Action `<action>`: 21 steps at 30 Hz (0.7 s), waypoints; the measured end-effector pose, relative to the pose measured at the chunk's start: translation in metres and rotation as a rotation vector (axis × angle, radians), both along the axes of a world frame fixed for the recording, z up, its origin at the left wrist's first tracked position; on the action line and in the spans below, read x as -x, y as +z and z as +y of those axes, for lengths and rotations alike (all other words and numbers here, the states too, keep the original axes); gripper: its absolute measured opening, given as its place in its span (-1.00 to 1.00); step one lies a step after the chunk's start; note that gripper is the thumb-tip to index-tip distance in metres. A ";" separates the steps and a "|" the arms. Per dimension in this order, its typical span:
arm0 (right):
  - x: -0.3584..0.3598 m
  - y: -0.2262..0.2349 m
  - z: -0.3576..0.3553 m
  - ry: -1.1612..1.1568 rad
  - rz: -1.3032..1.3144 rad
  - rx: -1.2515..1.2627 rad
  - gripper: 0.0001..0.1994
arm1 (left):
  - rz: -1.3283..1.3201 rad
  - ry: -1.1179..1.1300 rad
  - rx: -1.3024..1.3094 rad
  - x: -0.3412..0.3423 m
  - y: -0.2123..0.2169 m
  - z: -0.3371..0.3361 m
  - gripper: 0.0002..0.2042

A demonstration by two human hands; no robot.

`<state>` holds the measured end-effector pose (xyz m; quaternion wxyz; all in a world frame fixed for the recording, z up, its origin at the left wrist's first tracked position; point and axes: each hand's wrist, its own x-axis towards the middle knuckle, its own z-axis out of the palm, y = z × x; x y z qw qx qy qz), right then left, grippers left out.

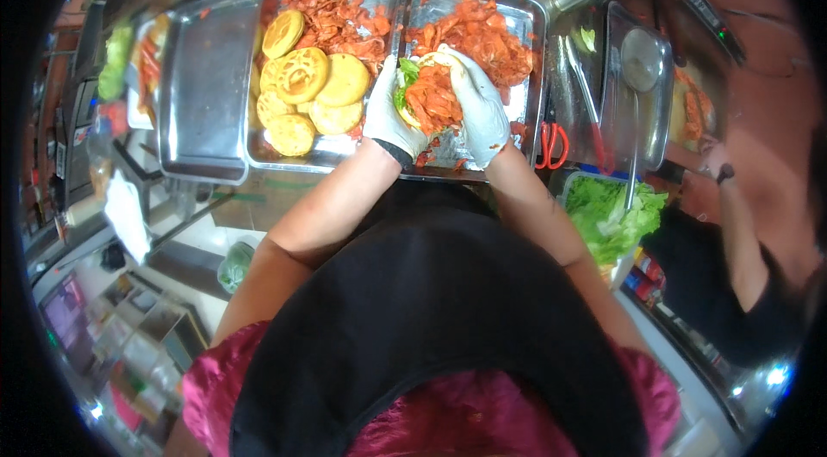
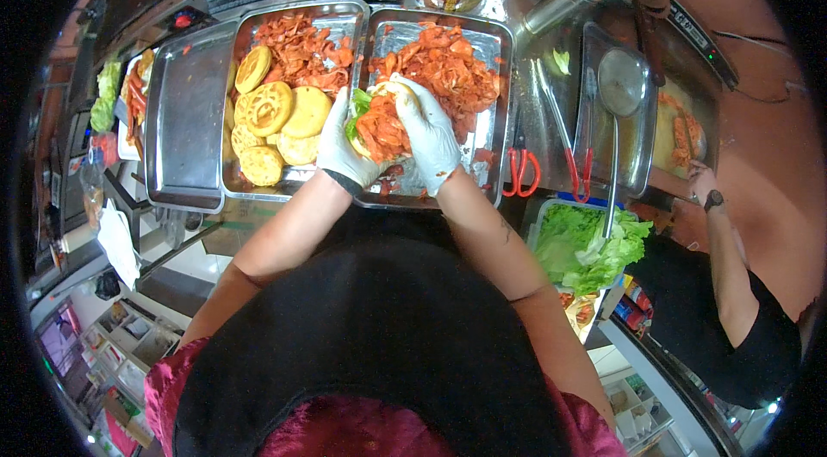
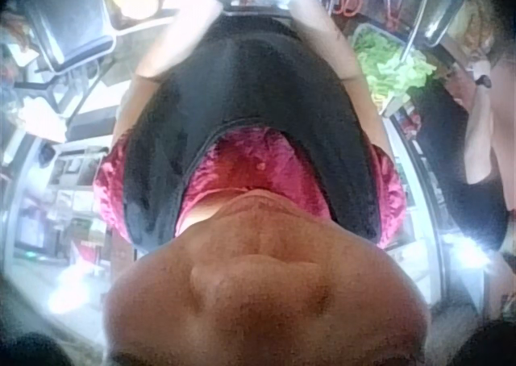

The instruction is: The person assembles tacos by spreading sauce on tortillas, adding shredded meat and lettuce, and placing them into a tray. The person repeats this process multiple times, handling tortillas, meat, lettuce, and sauce.

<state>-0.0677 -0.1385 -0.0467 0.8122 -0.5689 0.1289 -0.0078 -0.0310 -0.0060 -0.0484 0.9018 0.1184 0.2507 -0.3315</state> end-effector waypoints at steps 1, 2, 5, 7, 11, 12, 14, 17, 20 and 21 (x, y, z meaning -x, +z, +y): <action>0.003 -0.001 -0.006 0.077 -0.058 0.020 -0.43 | 0.008 -0.032 0.013 -0.003 0.000 0.003 -0.41; 0.005 -0.002 -0.012 0.153 -0.117 0.040 -0.33 | 0.016 -0.065 0.027 -0.007 0.000 0.006 -0.42; 0.007 0.005 -0.010 0.284 -0.169 0.077 0.06 | 0.046 -0.120 0.023 -0.015 0.000 0.004 -0.44; 0.005 0.004 -0.010 0.299 -0.235 0.391 0.10 | 0.037 -0.140 0.002 -0.015 0.006 0.001 -0.45; 0.004 -0.007 0.002 0.037 -0.274 0.556 0.01 | 0.005 -0.087 -0.014 -0.008 0.014 -0.013 -0.47; 0.005 -0.003 0.003 0.020 -0.268 0.545 -0.04 | 0.008 -0.089 0.064 -0.010 0.013 -0.011 -0.52; 0.006 0.001 -0.002 0.094 -0.250 0.325 -0.09 | 0.004 -0.125 0.071 -0.013 0.015 -0.007 -0.53; 0.003 0.018 -0.006 0.056 -0.133 0.102 -0.29 | -0.019 -0.146 0.059 -0.013 0.007 -0.004 -0.54; 0.000 0.002 0.007 -0.113 -0.108 0.218 -0.41 | -0.040 -0.165 0.035 -0.009 -0.002 -0.015 -0.54; -0.001 0.000 0.015 -0.180 -0.146 0.337 -0.44 | -0.023 -0.146 0.010 -0.008 -0.002 -0.016 -0.55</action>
